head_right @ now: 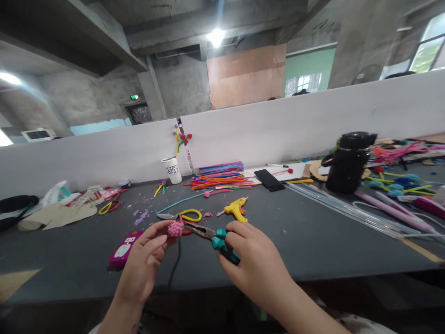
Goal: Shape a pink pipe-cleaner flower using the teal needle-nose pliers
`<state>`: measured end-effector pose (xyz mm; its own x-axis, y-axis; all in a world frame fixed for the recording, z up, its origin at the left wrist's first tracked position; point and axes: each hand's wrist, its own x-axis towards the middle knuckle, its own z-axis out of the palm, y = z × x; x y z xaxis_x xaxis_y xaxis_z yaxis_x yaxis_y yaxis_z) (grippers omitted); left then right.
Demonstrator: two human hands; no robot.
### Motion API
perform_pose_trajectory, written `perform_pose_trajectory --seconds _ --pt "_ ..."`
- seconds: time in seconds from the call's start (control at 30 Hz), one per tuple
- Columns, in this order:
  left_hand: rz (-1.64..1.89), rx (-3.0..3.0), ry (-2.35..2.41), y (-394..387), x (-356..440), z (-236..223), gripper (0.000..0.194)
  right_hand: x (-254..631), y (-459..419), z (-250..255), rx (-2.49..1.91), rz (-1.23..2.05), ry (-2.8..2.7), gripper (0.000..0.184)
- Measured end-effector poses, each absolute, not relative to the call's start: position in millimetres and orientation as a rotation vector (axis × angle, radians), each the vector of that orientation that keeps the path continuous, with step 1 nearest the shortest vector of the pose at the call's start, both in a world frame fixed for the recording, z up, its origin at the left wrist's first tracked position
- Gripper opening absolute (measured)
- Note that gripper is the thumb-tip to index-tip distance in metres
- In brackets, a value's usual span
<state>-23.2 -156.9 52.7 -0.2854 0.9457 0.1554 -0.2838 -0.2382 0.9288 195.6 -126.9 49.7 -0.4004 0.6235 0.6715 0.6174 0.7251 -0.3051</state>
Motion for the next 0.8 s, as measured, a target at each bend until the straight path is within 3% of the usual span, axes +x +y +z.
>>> perform_pose_trajectory --seconds 0.23,0.8 --pt "1.731 0.880 0.935 -154 -20 52 0.016 191 -112 44 -1.049 0.635 -1.847 0.024" --pt "1.718 0.975 0.968 -153 -7 56 0.027 154 -99 40 -0.824 1.145 -1.625 0.019"
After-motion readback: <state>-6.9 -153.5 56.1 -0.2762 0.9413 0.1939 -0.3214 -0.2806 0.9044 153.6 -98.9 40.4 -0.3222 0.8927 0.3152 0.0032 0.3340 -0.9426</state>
